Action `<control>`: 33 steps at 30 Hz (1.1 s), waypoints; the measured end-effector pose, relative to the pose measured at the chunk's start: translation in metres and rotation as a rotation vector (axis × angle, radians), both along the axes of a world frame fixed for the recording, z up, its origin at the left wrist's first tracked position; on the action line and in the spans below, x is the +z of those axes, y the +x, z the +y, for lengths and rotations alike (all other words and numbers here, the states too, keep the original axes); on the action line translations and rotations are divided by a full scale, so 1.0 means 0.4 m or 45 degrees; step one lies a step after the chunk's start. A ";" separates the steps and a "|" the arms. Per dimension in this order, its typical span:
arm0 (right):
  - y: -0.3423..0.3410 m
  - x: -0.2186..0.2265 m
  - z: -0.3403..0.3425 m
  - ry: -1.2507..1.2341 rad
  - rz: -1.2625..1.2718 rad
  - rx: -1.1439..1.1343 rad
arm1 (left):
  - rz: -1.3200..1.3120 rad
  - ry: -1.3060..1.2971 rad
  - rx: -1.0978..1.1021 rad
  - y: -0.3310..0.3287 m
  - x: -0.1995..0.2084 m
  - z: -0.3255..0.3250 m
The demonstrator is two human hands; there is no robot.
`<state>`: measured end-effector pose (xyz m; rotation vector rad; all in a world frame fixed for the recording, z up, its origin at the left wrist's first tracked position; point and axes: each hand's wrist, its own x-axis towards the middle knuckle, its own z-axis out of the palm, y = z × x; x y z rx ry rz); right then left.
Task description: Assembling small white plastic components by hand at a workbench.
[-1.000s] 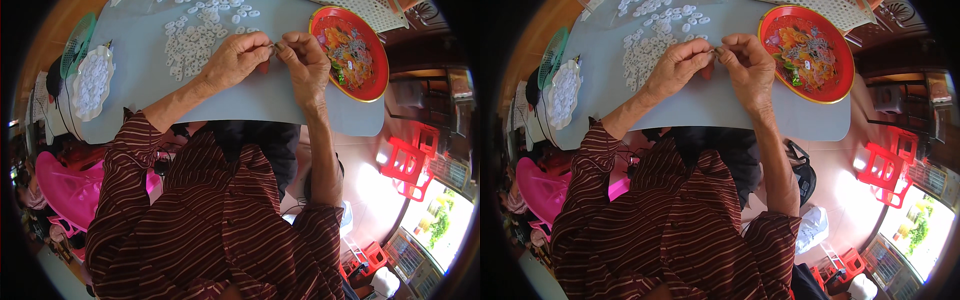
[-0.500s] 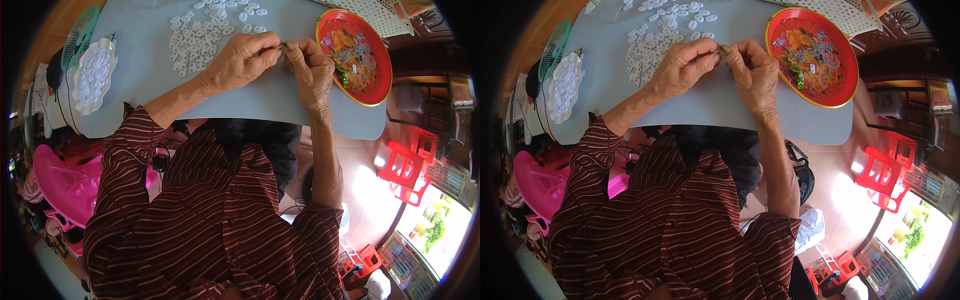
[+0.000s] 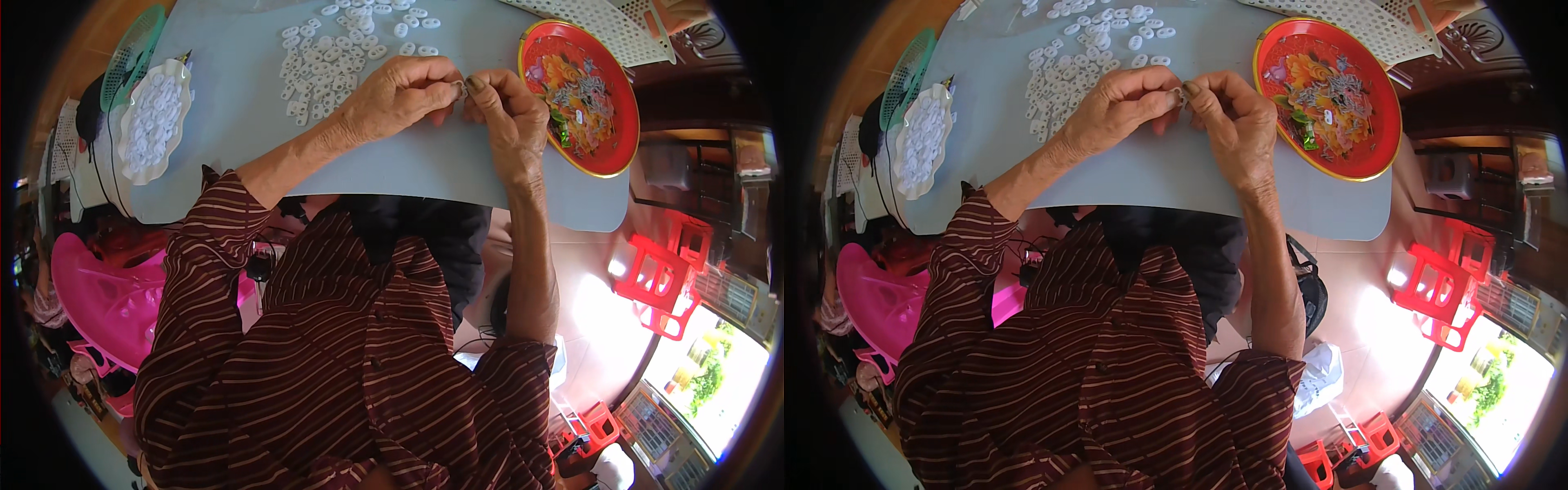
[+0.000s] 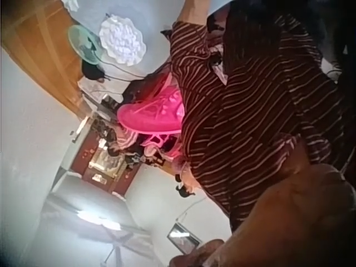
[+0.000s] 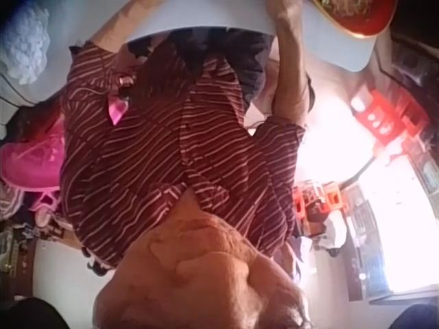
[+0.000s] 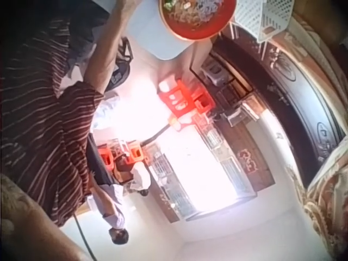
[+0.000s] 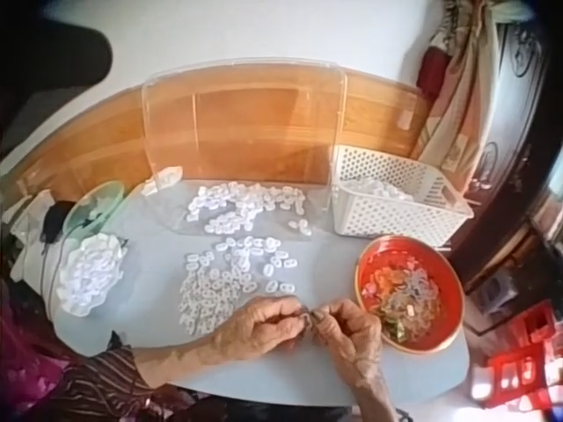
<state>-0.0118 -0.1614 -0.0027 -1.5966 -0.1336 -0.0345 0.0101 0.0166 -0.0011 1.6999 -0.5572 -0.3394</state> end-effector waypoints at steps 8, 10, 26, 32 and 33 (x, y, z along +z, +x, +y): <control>0.000 0.001 0.008 -0.055 -0.056 -0.063 | -0.319 -0.116 0.130 -0.022 -0.005 -0.017; -0.004 0.001 0.009 -0.018 -0.032 -0.068 | -0.207 -0.093 0.132 -0.023 0.000 -0.022; -0.003 0.007 0.010 0.127 0.031 0.002 | -1.199 0.781 0.188 0.104 0.049 0.048; -0.002 0.006 0.014 0.100 -0.022 0.000 | -1.119 0.801 0.127 0.122 0.009 0.035; -0.001 0.006 0.012 0.100 -0.022 -0.004 | -1.227 0.761 0.146 0.120 0.004 0.031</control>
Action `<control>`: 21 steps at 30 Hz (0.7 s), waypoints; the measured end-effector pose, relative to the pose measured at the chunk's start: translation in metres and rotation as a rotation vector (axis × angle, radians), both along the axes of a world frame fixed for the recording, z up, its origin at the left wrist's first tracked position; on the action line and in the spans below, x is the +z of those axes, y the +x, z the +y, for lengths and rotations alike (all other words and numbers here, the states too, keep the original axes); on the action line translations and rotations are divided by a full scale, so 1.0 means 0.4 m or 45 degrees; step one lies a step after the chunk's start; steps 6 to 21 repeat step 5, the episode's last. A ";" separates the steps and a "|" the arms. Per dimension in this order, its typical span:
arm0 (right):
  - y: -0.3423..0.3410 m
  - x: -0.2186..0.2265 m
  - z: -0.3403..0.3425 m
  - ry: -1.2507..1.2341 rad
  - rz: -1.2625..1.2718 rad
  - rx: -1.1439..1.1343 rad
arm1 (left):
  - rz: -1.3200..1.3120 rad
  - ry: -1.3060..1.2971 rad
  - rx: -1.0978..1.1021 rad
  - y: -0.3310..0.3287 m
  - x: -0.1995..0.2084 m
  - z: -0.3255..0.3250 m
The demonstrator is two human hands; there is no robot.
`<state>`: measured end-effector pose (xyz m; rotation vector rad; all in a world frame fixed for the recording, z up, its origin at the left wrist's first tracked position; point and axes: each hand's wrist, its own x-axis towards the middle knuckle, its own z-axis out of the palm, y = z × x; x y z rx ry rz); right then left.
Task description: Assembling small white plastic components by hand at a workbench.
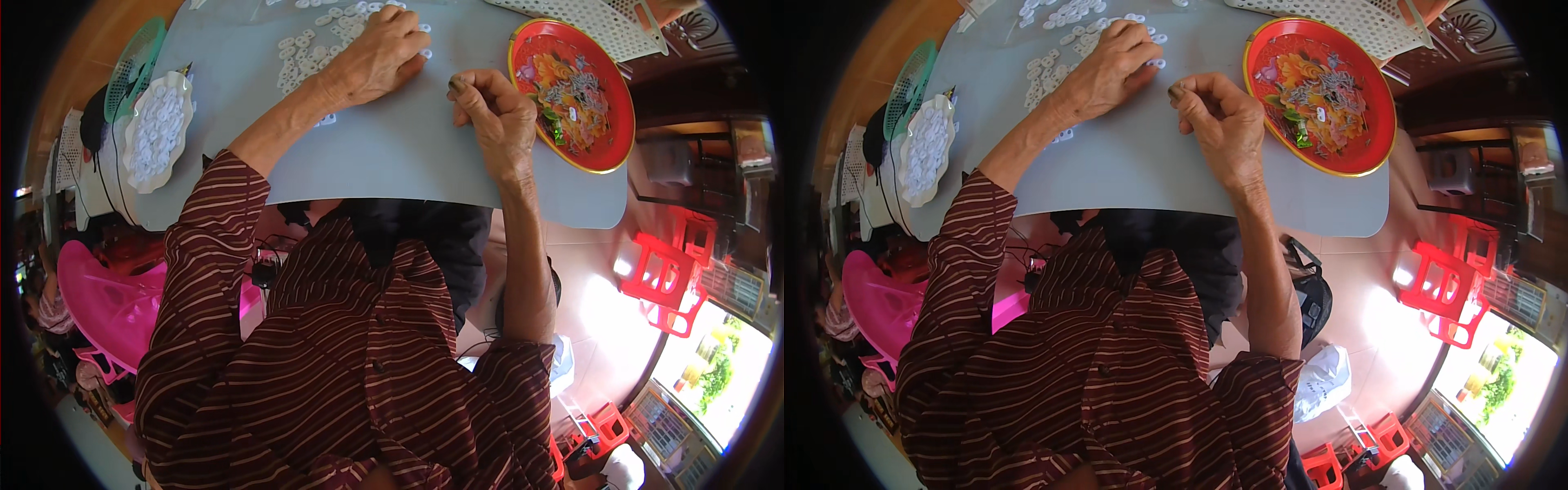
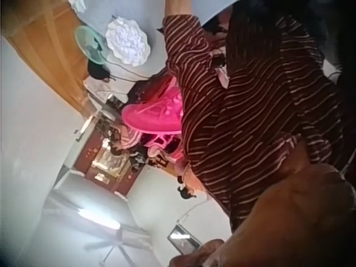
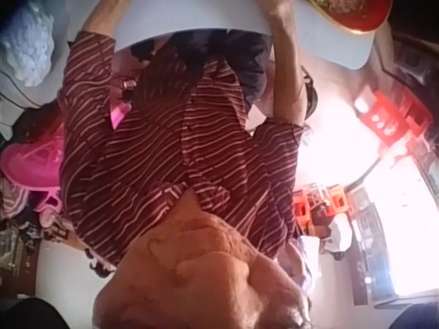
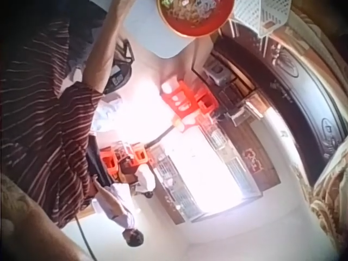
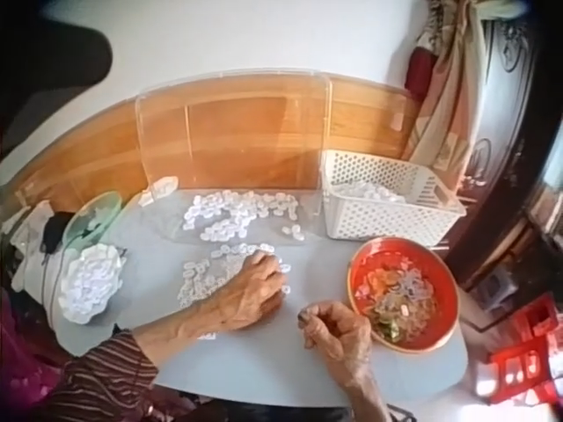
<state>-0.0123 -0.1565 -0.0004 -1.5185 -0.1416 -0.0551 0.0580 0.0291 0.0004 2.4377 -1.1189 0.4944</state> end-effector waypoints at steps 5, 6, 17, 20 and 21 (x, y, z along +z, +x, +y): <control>0.002 -0.005 -0.003 0.065 0.029 -0.054 | 0.304 -0.260 0.038 -0.019 -0.007 -0.009; 0.002 -0.005 -0.003 0.065 0.029 -0.054 | 0.304 -0.260 0.038 -0.019 -0.007 -0.009; 0.002 -0.005 -0.003 0.065 0.029 -0.054 | 0.304 -0.260 0.038 -0.019 -0.007 -0.009; 0.002 -0.005 -0.003 0.065 0.029 -0.054 | 0.304 -0.260 0.038 -0.019 -0.007 -0.009; 0.002 -0.005 -0.003 0.065 0.029 -0.054 | 0.304 -0.260 0.038 -0.019 -0.007 -0.009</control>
